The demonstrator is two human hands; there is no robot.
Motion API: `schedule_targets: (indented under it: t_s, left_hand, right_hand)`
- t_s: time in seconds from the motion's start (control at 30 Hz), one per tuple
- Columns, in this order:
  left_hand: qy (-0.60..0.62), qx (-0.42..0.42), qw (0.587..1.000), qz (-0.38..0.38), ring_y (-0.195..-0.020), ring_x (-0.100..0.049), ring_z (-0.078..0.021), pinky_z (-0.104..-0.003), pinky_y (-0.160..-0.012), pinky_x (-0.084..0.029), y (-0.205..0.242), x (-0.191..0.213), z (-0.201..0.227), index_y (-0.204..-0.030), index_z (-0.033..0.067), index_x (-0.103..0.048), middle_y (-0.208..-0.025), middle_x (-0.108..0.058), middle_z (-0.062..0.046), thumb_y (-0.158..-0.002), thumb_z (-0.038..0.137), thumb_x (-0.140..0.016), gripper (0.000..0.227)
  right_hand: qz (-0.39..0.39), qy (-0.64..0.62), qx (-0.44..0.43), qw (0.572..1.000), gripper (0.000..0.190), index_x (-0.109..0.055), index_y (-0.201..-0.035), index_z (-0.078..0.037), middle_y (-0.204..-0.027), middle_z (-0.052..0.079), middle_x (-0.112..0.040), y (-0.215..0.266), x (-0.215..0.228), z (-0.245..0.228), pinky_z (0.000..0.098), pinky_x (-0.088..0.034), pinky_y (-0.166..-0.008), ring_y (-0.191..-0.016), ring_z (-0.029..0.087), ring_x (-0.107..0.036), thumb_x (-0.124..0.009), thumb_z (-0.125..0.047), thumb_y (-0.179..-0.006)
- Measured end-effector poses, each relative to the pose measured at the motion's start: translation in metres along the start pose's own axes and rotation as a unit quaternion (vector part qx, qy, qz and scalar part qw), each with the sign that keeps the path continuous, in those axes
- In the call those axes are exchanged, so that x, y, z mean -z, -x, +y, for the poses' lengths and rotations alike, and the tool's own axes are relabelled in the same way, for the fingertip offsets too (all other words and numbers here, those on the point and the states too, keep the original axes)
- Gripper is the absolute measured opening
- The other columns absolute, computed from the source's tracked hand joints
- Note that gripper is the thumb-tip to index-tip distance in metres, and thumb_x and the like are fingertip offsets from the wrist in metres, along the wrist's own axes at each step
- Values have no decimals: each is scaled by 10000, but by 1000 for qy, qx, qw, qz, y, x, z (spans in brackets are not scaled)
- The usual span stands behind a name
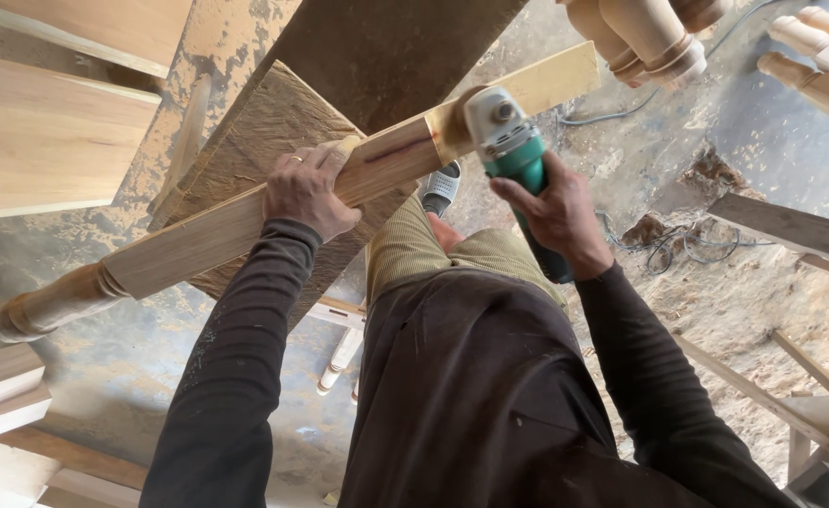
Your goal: Using an angle grinder to smooth and shape wooden furniture components.
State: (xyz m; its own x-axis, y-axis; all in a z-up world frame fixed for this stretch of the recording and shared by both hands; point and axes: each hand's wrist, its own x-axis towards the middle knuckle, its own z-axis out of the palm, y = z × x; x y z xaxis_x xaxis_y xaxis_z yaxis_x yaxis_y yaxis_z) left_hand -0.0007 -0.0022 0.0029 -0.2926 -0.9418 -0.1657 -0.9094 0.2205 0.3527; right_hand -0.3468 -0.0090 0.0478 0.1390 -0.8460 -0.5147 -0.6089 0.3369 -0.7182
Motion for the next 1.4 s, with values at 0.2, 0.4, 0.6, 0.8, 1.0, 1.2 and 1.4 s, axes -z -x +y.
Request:
schedule_targets:
  t_s: [0.2,0.4,0.6,0.8,1.0,1.2,1.4]
  left_hand:
    - [-16,8,999,-32,-1080,-671,-251,-397,-974,-520,0,-4,-3,-1398,160,-578,-1214,-695,-79,-565,346,-866,900]
    - [-19,2,1000,-17,-1064,-673,-254,-397,-986,-519,0,-1,-1,-1407,156,-569,-1210,-694,-79,-552,372,-885,937]
    - [-23,0,999,-23,-1071,-671,-265,-417,-961,-517,0,-9,-6,-1404,139,-565,-1208,-690,-91,-551,379,-887,943]
    - [-24,16,999,-32,-1089,-670,-285,-428,-948,-517,-1,1,2,-1396,157,-570,-1214,-692,-100,-569,366,-882,908]
    - [-22,5,1000,-22,-1101,-674,-283,-434,-958,-519,0,-4,-2,-1423,169,-540,-1217,-693,-109,-567,365,-895,947]
    - [-41,4,999,-32,-1073,-673,-297,-444,-938,-524,0,-5,-3,-1427,157,-530,-1217,-687,-122,-554,391,-911,982]
    - [-30,8,999,-26,-1075,-680,-284,-438,-955,-532,0,-8,-5,-1413,152,-542,-1211,-690,-110,-551,360,-895,954]
  right_hand:
    - [29,-3,8,1000,526,-620,-1227,-15,-1025,141,-748,-3,8,11,382,-636,-727,-831,227,-744,-745,-431,-931]
    - [128,8,-28,991,490,-653,-1180,-9,-960,150,-760,3,26,26,378,-609,-726,-819,223,-741,-765,-434,-963]
    - [63,-27,-7,998,509,-640,-1208,-32,-955,119,-754,10,11,17,361,-624,-714,-796,197,-740,-753,-439,-923]
    - [55,-24,-37,997,504,-617,-1242,-29,-1001,143,-748,8,17,25,390,-634,-703,-806,232,-738,-731,-409,-932]
    - [151,-50,-70,985,503,-606,-1208,-9,-996,144,-739,3,59,73,352,-651,-683,-781,208,-741,-734,-441,-986]
    - [154,-78,-62,983,510,-624,-1214,-12,-980,138,-747,0,56,61,356,-640,-686,-776,207,-741,-731,-453,-981]
    - [61,30,-75,995,569,-621,-1270,-47,-983,153,-751,4,17,27,416,-624,-706,-775,247,-745,-738,-472,-909]
